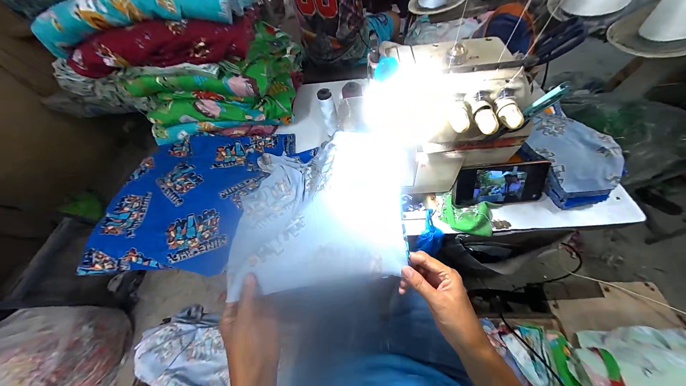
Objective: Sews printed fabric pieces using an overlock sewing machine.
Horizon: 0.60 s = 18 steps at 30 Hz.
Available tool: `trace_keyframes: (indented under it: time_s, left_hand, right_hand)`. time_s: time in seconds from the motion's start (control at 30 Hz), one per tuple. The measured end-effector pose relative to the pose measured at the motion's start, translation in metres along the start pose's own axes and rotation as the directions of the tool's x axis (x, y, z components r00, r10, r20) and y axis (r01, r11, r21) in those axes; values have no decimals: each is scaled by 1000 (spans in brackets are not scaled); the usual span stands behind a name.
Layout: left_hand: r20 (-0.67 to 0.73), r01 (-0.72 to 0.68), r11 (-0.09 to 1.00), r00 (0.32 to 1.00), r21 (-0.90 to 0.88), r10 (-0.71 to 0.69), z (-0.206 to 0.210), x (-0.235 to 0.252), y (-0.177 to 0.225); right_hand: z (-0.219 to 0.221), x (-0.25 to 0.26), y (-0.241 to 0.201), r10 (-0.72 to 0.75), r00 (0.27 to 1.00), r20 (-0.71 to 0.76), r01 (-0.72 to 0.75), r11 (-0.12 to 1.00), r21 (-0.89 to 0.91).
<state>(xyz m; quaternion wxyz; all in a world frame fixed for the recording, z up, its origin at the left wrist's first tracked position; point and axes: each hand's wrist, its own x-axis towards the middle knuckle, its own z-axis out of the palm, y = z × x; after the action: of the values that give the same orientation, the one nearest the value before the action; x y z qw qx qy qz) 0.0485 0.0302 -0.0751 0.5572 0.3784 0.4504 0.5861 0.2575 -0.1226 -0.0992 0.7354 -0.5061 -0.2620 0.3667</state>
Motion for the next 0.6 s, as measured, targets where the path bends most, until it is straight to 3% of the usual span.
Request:
trace_keyframes:
  time_s: [0.13,0.3,0.4,0.5,0.6]
  left_hand:
    - [62,-59,998,996,38,57,2,4,8]
    - [105,-66,996,993,55,60,13,44,15]
    - [149,-161,953,981,259,125,17,75,12]
    - [357,-451,749,884,486,300,18,88,15]
    - [556,-693,552,713,464,428,51,66,20]
  right_hand:
    - [3,4,5,-84,996,-39,82,995,-52]
    - [6,48,-3,-151,987,-46,140,972,-191]
    - [10,76,-2,-167,985,-30,161,974,-157]
    - [14,88,1,-161,986,-44,156,983,-100]
    - [17,89,0,-149,986,-77,143,987,-79]
